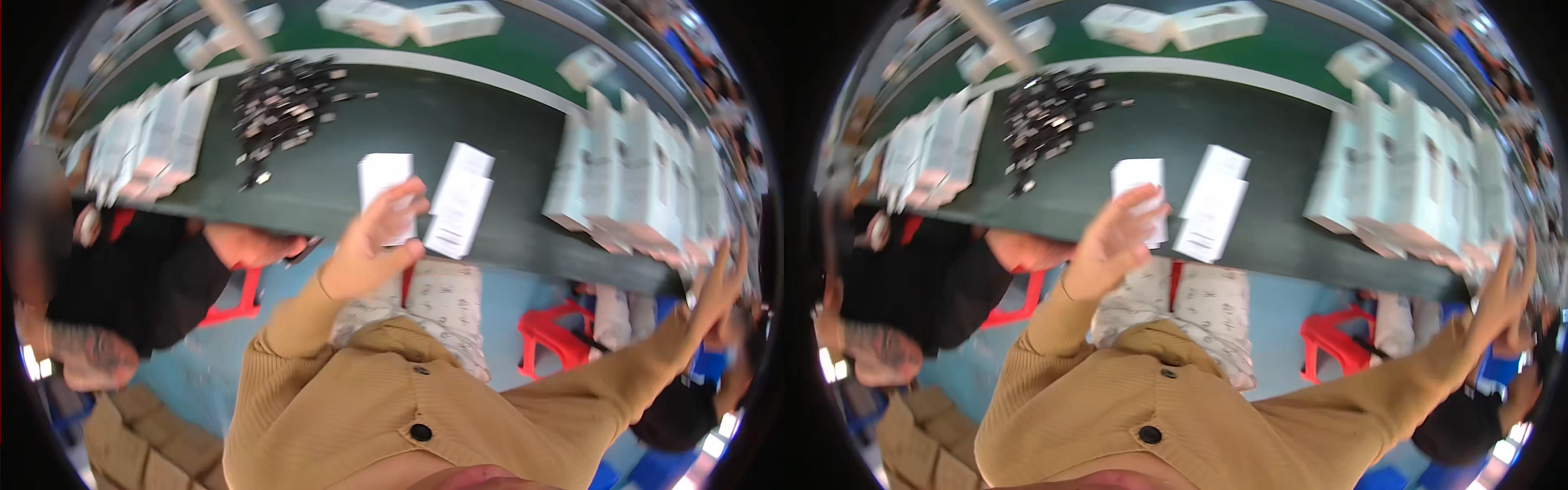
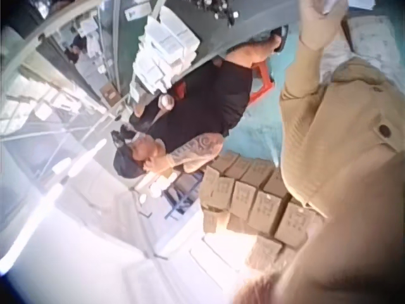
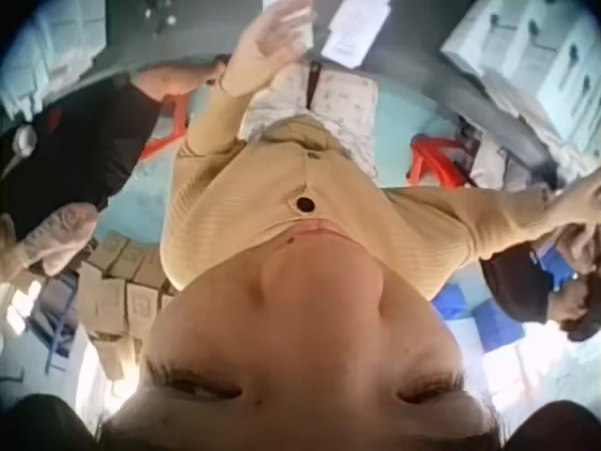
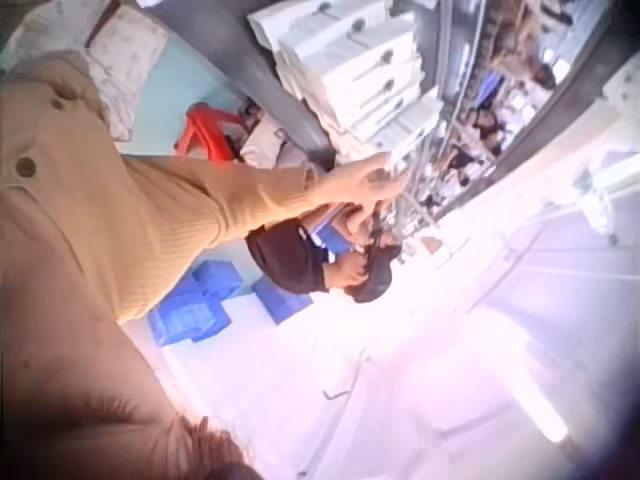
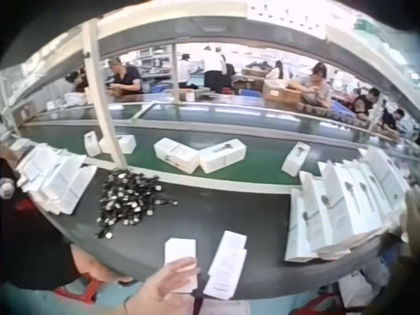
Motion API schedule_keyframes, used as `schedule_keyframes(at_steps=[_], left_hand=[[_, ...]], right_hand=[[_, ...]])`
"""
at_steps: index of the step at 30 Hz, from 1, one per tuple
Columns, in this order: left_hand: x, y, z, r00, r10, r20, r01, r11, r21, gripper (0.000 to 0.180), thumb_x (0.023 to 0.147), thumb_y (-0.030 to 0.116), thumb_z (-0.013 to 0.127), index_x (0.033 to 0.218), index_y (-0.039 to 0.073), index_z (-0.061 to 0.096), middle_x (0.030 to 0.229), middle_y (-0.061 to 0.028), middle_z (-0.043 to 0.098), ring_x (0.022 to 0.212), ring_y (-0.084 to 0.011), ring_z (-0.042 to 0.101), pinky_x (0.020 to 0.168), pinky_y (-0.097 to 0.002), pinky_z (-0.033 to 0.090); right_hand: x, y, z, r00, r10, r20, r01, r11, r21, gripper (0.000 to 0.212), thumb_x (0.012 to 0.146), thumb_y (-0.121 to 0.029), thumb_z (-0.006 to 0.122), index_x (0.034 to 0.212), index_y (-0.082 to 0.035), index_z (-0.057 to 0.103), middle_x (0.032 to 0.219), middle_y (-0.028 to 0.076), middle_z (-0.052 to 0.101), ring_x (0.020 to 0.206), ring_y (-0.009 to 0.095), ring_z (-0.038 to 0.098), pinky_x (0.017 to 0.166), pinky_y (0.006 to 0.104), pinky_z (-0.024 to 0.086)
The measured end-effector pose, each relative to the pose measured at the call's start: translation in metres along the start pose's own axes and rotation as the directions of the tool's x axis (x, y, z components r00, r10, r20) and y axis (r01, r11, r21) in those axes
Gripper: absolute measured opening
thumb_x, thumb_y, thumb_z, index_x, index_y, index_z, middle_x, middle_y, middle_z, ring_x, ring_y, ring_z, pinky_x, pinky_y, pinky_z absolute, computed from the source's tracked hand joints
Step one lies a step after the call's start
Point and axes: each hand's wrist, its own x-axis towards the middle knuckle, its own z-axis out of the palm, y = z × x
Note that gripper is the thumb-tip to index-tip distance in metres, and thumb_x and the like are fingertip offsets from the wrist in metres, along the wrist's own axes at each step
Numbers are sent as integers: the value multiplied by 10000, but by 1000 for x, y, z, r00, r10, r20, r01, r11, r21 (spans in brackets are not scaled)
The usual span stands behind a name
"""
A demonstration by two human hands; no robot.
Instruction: Pack electronic components and instruction manuals into white product boxes on an assembly line.
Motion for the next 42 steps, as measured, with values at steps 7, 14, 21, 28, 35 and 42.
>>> schedule_keyframes(at_steps=[7, 14, 21, 28, 35, 42], left_hand=[[-34, 105, -199, 565, 825, -2, 407, -277, 870, 642, 747, 276, 741, 1276, 12, 491, 1255, -209, 498, 1152, -360, 485, 951, -458, 394], [-32, 153, -323, 564, 711, -419, 785, -305, 539, 730, 779, 519, 632, 1304, 37, 472, 1265, -215, 510, 1185, -381, 472, 945, -548, 362], [-37, 152, -319, 651, 698, -298, 586, -213, 782, 621, 730, 319, 732, 1245, 50, 513, 1215, -226, 520, 1122, -402, 501, 971, -473, 387], [-68, 167, -226, 551, 570, -609, 26, 718, 696, 914, 717, 77, 763, 1410, -38, 179, 1292, -225, 464, 1184, -281, 499, 899, -361, 486], [-123, 54, -135, 833, 236, -499, -374, 907, -195, 773, 838, 498, 592, 1414, 46, 345, 1370, -125, 474, 1228, -289, 480, 1037, -432, 368], [-112, -17, -64, 926, 50, -374, -237, 848, -474, 815, 808, 368, 678, 1445, 56, 278, 1399, -101, 434, 1266, -253, 449, 1058, -400, 350]], right_hand=[[-155, -193, 104, 629, -656, 417, 411, 736, 537, 419, 661, -114, 760, 1050, -26, 634, 1144, 152, 582, 1087, 346, 530, 941, 478, 405], [-233, -282, 181, 372, -865, 336, 584, 500, 639, 365, 708, -132, 677, 1024, 42, 623, 1066, 150, 594, 1030, 292, 550, 894, 422, 447], [-225, -275, 184, 367, -878, 307, 518, 467, 717, 207, 689, -14, 604, 891, 26, 630, 917, 100, 594, 909, 249, 575, 762, 353, 491], [-212, -274, 194, 501, -833, 235, 485, 495, 721, 91, 684, -29, 641, 764, -40, 599, 824, 59, 594, 785, 243, 542, 644, 341, 430], [-209, -265, 188, 468, -806, 361, 278, 522, 806, 102, 724, -53, 682, 797, -33, 614, 887, 81, 635, 835, 268, 565, 707, 363, 429], [-194, -262, 158, 648, -369, 666, -533, 405, 743, 152, 946, -155, 523, 889, -20, 565, 1055, 91, 654, 870, 110, 557, 783, 269, 442]])
